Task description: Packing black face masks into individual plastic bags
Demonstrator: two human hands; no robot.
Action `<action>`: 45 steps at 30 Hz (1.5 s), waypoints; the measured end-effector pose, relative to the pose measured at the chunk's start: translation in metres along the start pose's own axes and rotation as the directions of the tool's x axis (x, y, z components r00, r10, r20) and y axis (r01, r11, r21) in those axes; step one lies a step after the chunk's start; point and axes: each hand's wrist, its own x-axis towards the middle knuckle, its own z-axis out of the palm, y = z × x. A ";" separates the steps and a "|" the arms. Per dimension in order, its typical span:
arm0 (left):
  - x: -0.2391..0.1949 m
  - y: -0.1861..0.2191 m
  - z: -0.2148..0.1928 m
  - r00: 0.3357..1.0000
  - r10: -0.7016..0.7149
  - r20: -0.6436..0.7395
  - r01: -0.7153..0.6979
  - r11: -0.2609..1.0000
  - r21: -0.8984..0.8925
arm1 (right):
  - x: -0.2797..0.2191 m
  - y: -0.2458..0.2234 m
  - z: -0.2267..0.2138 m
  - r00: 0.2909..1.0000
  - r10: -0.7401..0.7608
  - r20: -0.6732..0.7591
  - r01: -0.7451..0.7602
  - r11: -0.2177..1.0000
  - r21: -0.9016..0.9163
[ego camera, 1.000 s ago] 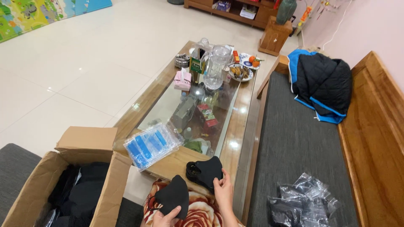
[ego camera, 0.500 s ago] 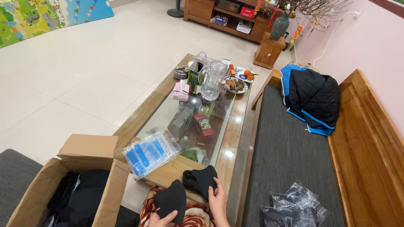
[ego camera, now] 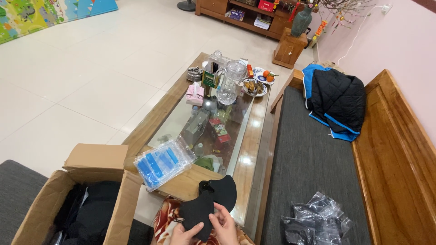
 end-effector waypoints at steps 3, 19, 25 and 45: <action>-0.008 0.006 0.000 0.995 -0.007 0.100 0.009 1.000 -0.022 | 0.001 0.005 -0.005 1.000 -0.014 0.011 0.014 1.000 0.008; -0.010 0.010 0.000 0.996 0.020 -0.088 -0.003 0.981 0.196 | -0.033 -0.065 0.022 0.963 -0.265 -0.050 0.206 0.842 -0.499; -0.019 0.021 0.008 0.994 0.026 -0.110 -0.009 0.989 0.145 | -0.039 -0.058 0.027 0.987 -0.163 0.006 0.139 0.819 -0.556; -0.039 0.042 -0.011 0.972 0.036 -0.233 -0.033 0.999 0.019 | 0.042 -0.020 -0.012 0.942 0.069 -0.329 -0.063 0.998 0.029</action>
